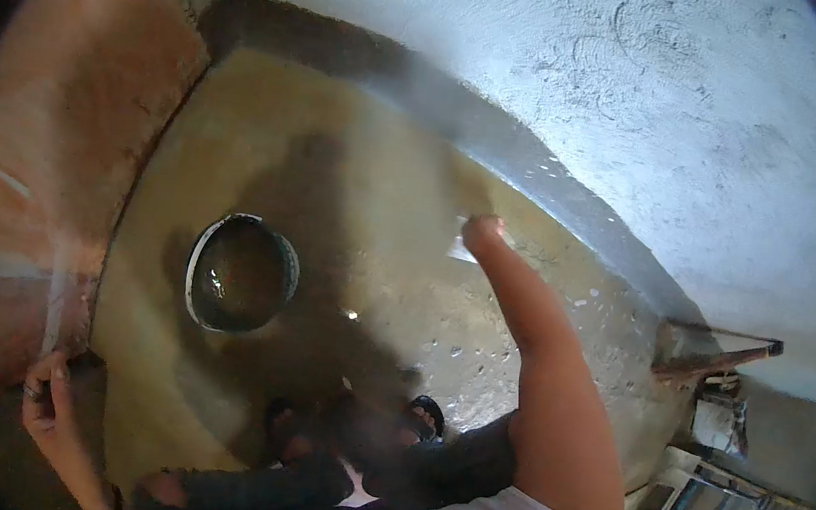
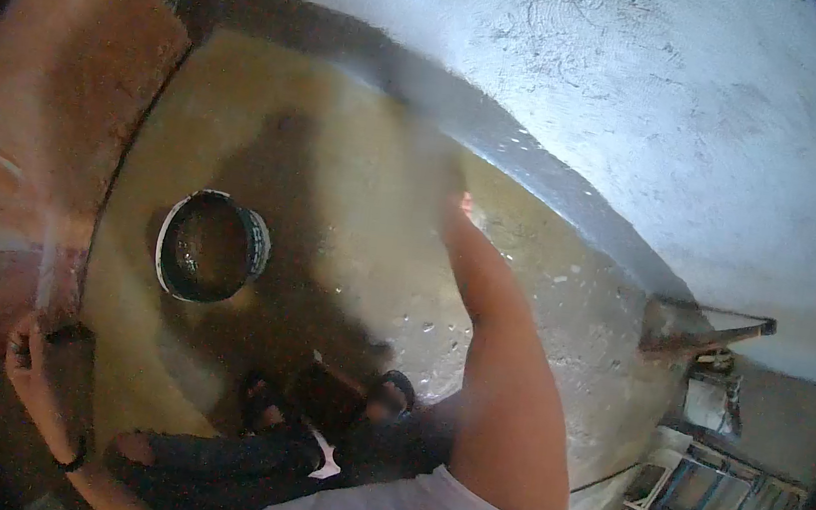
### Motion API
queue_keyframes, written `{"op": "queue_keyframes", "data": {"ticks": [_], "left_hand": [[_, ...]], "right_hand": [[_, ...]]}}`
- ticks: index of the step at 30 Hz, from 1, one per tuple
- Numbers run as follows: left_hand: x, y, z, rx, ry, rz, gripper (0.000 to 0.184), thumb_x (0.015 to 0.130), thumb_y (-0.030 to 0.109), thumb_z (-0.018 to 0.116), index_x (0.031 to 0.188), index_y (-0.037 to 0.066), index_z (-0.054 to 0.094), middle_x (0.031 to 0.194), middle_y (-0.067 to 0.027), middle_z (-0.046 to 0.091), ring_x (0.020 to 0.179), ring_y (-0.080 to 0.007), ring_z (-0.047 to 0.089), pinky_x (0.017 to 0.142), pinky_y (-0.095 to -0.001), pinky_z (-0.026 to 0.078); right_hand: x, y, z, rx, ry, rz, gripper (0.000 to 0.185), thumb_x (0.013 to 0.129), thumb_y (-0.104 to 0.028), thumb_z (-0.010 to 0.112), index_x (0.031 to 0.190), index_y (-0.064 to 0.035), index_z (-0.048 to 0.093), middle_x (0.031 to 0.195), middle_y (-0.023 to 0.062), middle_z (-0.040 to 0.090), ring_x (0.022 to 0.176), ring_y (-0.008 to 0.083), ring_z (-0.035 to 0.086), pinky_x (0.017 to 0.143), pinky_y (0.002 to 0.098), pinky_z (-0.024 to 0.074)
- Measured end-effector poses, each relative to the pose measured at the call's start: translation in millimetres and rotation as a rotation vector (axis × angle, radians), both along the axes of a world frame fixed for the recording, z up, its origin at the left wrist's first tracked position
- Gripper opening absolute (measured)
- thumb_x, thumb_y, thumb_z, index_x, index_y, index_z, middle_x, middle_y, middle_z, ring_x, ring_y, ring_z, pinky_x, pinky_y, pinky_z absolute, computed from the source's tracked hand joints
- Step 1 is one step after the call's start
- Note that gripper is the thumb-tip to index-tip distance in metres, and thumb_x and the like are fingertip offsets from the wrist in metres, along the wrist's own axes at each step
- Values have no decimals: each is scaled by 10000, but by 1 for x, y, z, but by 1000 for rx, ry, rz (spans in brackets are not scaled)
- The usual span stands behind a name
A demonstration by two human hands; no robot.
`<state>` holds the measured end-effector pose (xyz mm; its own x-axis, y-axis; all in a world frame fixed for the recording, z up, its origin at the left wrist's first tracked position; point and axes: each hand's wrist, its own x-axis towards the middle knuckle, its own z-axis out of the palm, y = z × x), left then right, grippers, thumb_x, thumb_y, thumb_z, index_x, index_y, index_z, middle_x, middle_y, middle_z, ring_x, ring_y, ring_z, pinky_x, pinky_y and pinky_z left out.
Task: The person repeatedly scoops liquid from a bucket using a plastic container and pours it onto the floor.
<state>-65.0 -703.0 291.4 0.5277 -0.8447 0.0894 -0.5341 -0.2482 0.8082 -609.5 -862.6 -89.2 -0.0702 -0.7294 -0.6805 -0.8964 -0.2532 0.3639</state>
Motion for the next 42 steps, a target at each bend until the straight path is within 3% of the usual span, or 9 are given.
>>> {"op": "queue_keyframes", "data": {"ticks": [4, 7, 8, 11, 21, 30, 34, 36, 42], "left_hand": [[4, 5, -1, -10, -3, 6, 134, 867, 115, 529, 885, -11, 570, 833, -6, 523, 752, -83, 431, 713, -227, 360], [14, 7, -1, -41, 13, -16, 147, 862, 130, 541, 871, -13, 571, 826, -11, 527, 756, -97, 442, 710, -239, 371], [16, 8, -1, 10, 15, -29, 156, 859, 139, 546, 865, -15, 572, 826, -17, 536, 770, -106, 458, 722, -248, 381], [24, 0, -16, -5, -21, -49, 162, 853, 137, 546, 858, -23, 572, 818, -15, 539, 768, -106, 464, 717, -243, 385], [-39, -32, 10, -9, 95, -125, 172, 812, 123, 588, 875, -37, 590, 743, 13, 527, 685, -56, 444, 631, -206, 381], [-49, -59, 6, -50, 329, -153, 187, 780, 166, 630, 800, -19, 609, 661, 18, 544, 615, -34, 464, 540, -199, 379], [-48, -66, 6, -88, 402, -136, 229, 779, 199, 636, 796, -28, 614, 650, -19, 571, 592, -57, 480, 546, -212, 393], [-45, -69, 2, -109, 391, -115, 237, 780, 207, 637, 795, -29, 612, 642, -14, 563, 581, -61, 476, 538, -216, 390], [-38, -75, -7, -59, 440, -132, 236, 785, 207, 633, 788, -27, 604, 614, 25, 510, 558, -56, 436, 502, -217, 353]], "right_hand": [[48, -10, 20, -421, -468, 190, 184, 767, -223, 536, 822, -116, 675, 903, 105, 644, 808, 270, 628, 661, 412, 489], [76, -31, 72, -211, -580, 109, 218, 776, -254, 510, 801, -97, 659, 861, 128, 635, 795, 282, 616, 675, 419, 482], [67, -29, 62, -392, -795, 409, 269, 814, -284, 469, 851, -90, 653, 868, 147, 630, 823, 312, 600, 729, 415, 468], [108, -28, 133, -276, -823, 17, 313, 846, -308, 438, 898, -74, 638, 888, 170, 620, 842, 342, 582, 770, 422, 450], [186, -15, 328, -222, -703, 334, 288, 874, -257, 433, 925, -45, 622, 852, 160, 622, 839, 330, 590, 733, 431, 464], [284, 11, 268, -307, -367, 1036, 183, 791, -197, 531, 789, -86, 676, 764, 111, 628, 735, 272, 605, 627, 386, 475], [342, 22, 266, -208, -506, 612, 174, 781, -225, 554, 850, -139, 689, 864, 65, 652, 830, 275, 611, 659, 402, 481], [368, 28, 292, 80, -207, 822, 205, 780, -269, 570, 922, -182, 689, 982, 14, 647, 926, 282, 595, 685, 452, 474], [374, 34, 283, 11, -277, 937, 200, 792, -245, 569, 938, -174, 686, 995, 23, 644, 928, 271, 594, 664, 466, 461]]}}
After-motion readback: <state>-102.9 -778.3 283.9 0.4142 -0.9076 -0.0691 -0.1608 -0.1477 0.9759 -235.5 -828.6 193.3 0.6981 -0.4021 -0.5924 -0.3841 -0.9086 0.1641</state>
